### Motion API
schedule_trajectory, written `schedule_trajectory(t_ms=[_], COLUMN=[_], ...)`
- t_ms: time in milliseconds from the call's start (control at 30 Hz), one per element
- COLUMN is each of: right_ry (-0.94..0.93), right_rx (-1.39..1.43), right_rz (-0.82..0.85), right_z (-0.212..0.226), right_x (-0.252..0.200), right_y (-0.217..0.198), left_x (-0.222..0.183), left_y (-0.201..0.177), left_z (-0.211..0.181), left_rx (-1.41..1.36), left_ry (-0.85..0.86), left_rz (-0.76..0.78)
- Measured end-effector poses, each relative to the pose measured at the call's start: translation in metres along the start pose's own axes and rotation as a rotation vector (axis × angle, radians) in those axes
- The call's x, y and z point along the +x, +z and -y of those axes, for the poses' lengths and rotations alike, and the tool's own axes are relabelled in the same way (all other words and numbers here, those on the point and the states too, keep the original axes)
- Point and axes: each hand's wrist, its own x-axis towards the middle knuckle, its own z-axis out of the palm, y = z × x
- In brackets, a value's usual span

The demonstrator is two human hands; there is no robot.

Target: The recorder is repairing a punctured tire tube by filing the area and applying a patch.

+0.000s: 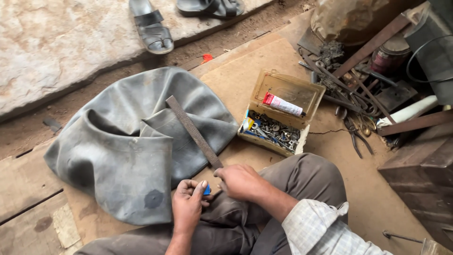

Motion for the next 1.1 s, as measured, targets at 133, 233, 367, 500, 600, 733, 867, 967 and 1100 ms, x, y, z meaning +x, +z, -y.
schedule_trajectory(t_ms=[133, 233, 367, 500, 600, 733, 867, 967, 1100], right_ry=[-0.043, 0.018, 0.347, 0.287, 0.202, 0.19, 0.221, 0.239, 0.247], right_rx=[-0.014, 0.059, 0.308, 0.628, 0.771, 0.821, 0.905, 0.896, 0.833], right_rz=[0.018, 0.027, -0.446, -0.776, -0.773, -0.769, -0.756, -0.696, -0.616], right_z=[-0.027, -0.056, -0.095, -0.185, -0.201, -0.204, -0.215, -0.218, -0.215], right_x=[0.003, -0.002, -0.024, -0.017, -0.012, -0.011, -0.008, -0.003, 0.009], right_y=[-0.011, -0.059, -0.134, -0.122, -0.112, -0.115, -0.11, -0.108, -0.105], left_x=[0.013, 0.015, -0.002, -0.024, -0.019, -0.004, 0.031, 0.055, 0.094], left_y=[-0.005, -0.006, 0.006, 0.034, 0.069, 0.135, 0.173, 0.174, 0.142], left_z=[0.022, 0.027, 0.004, -0.037, -0.042, -0.058, -0.04, -0.007, 0.086], left_rx=[-0.005, -0.005, 0.21, 0.626, 0.708, 0.841, 1.217, 1.411, 1.411], left_ry=[-0.008, 0.034, 0.099, 0.407, 0.68, 0.707, 0.688, 0.623, 0.837], left_rz=[0.02, 0.05, 0.005, -0.069, 0.008, 0.219, 0.409, 0.5, 0.364])
